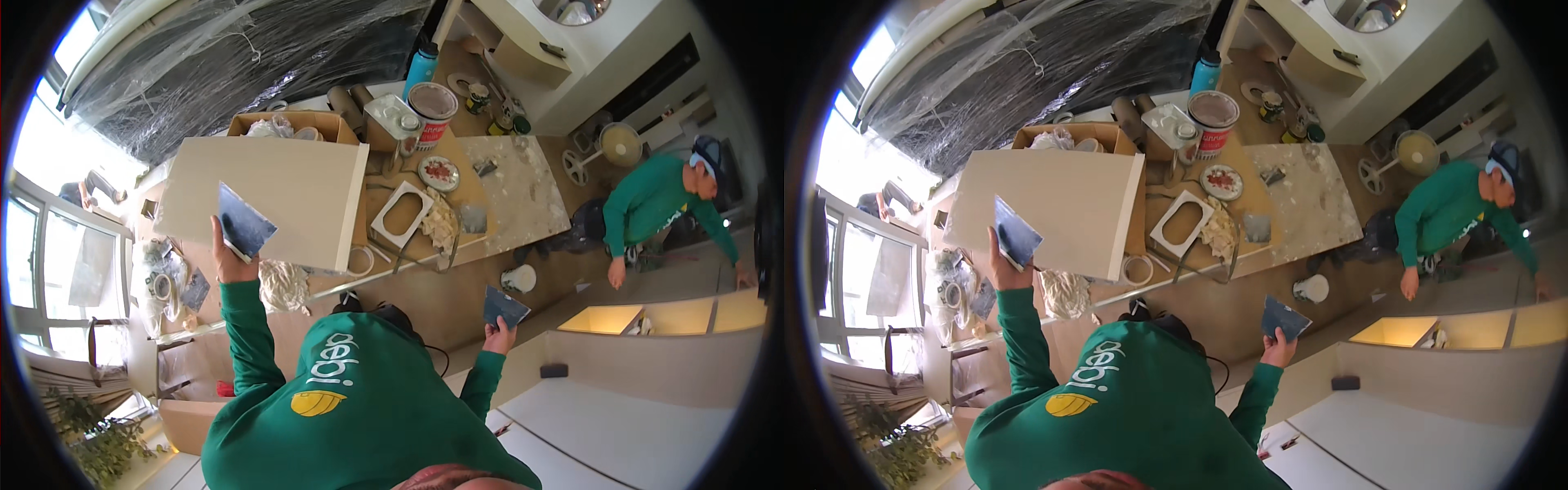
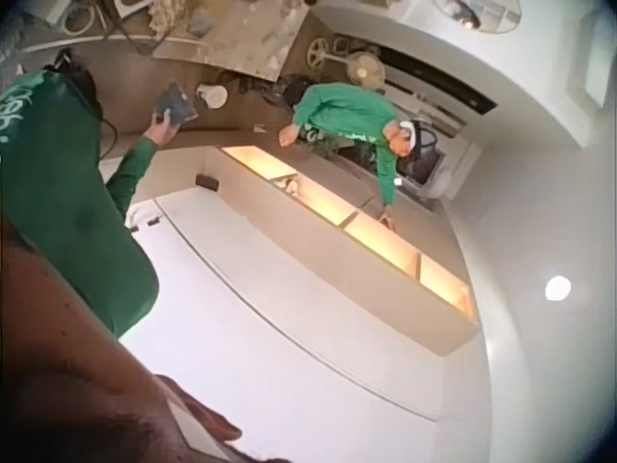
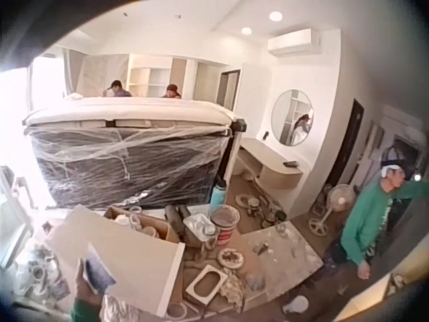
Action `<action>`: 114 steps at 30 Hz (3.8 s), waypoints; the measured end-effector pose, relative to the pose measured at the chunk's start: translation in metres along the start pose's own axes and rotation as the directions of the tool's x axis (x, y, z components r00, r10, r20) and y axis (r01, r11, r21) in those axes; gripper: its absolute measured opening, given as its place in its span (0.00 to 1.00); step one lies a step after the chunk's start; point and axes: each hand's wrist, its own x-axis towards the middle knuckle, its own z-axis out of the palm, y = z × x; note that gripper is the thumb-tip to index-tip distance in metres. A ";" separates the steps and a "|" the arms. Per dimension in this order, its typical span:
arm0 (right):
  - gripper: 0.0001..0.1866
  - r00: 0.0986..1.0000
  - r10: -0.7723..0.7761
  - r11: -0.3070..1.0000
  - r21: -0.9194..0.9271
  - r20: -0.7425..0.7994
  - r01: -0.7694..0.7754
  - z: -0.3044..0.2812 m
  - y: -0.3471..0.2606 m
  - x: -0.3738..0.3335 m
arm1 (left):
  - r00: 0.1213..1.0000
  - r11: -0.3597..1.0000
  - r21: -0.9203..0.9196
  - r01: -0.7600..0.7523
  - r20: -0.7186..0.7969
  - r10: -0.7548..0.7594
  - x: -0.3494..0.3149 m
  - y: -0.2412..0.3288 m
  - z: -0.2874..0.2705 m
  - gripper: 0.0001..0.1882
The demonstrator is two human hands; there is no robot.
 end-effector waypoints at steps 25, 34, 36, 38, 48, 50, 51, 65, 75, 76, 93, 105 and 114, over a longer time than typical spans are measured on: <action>0.13 -0.410 0.306 0.059 0.413 0.859 0.909 0.668 -0.094 0.340 | -0.071 0.662 0.127 -0.738 -0.991 0.111 -0.341 -0.233 -0.156 0.23; 0.10 -0.292 0.674 -0.257 0.586 0.679 0.768 0.683 -0.029 0.317 | -0.222 0.622 0.255 -0.741 -0.966 0.131 -0.390 -0.323 -0.088 0.26; 0.11 -0.301 0.676 -0.257 0.597 0.673 0.760 0.681 -0.013 0.323 | -0.213 0.606 0.228 -0.762 -0.972 0.098 -0.402 -0.331 -0.098 0.26; 0.12 -0.290 0.676 -0.252 0.582 0.678 0.773 0.677 0.001 0.327 | -0.197 0.586 0.207 -0.783 -0.977 0.080 -0.403 -0.338 -0.106 0.26; 0.28 -0.087 0.756 -0.193 0.348 0.649 0.917 0.723 -0.029 0.354 | -0.217 0.611 0.307 -0.730 -0.951 0.219 -0.339 -0.297 -0.064 0.27; 0.30 -0.085 0.700 -0.141 0.254 0.709 0.957 0.725 -0.061 0.351 | -0.211 0.620 0.369 -0.693 -0.925 0.315 -0.325 -0.289 -0.049 0.29; 0.31 -0.079 0.667 -0.112 0.204 0.740 0.972 0.725 -0.076 0.351 | -0.202 0.621 0.399 -0.675 -0.909 0.364 -0.315 -0.282 -0.039 0.30; 0.17 -0.229 0.450 0.506 -0.036 0.863 0.862 0.686 -0.248 0.367 | 0.779 0.824 0.344 -0.450 -0.301 0.550 0.021 -0.250 0.163 0.17; 0.14 -0.260 0.319 0.489 0.077 0.911 0.869 0.592 -0.363 0.287 | 0.993 0.975 0.190 0.116 -0.035 -0.111 0.197 -0.360 0.280 0.18; 0.13 -0.273 0.281 0.511 0.097 0.920 0.854 0.579 -0.365 0.283 | 0.988 0.969 0.195 0.153 -0.052 -0.146 0.190 -0.363 0.294 0.17; 0.33 -0.732 -0.083 -0.094 0.726 0.676 0.681 0.464 -0.302 0.146 | 0.975 0.967 0.147 0.209 0.051 -0.218 0.031 -0.244 0.305 0.16; 0.34 -0.847 0.010 -0.182 0.834 0.531 0.521 0.416 -0.294 0.008 | 0.977 0.982 0.155 0.106 0.168 -0.132 -0.088 -0.162 0.212 0.18; 0.39 -0.809 -0.159 0.027 0.821 0.567 0.570 0.371 -0.251 -0.092 | 0.968 0.991 -0.096 0.092 0.241 -0.066 -0.146 -0.139 0.152 0.21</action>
